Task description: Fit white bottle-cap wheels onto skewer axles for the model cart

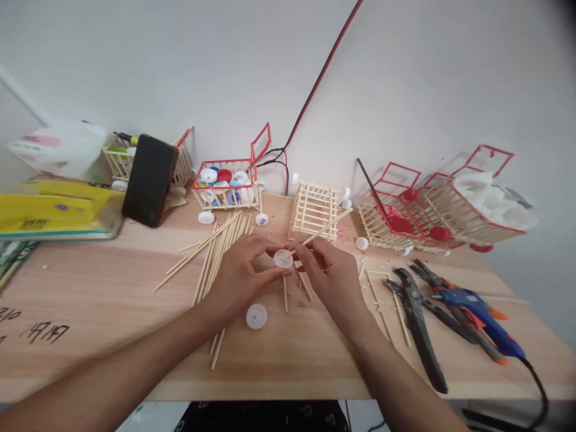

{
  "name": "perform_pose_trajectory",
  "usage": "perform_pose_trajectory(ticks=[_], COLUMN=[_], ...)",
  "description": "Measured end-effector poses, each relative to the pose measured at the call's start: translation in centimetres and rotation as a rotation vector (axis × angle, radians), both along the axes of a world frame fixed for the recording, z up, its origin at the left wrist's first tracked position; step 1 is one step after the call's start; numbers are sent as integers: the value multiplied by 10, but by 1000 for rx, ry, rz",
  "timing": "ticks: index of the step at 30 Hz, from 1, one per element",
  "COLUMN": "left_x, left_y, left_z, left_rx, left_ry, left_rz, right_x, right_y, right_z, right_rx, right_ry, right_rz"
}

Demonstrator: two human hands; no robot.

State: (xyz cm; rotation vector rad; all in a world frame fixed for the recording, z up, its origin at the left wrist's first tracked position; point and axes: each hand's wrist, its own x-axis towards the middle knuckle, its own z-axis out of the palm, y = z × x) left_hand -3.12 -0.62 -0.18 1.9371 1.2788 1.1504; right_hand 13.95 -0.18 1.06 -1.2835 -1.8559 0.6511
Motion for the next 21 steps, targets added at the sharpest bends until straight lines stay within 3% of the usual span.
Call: perform_pose_trajectory(ticks=[8,16,21], left_x=[1,0,1], left_y=[-1,0,2], left_z=[2,-1,-7], left_rx=[9,60,105], left_ry=[56,93,110], left_rz=[20,7,-31], right_x=[0,-1,0], right_y=[0,-1,0], right_z=[0,4,4], right_rx=[17,216,234], right_ry=[-39,-173,-181], right_rz=[-1,36,75])
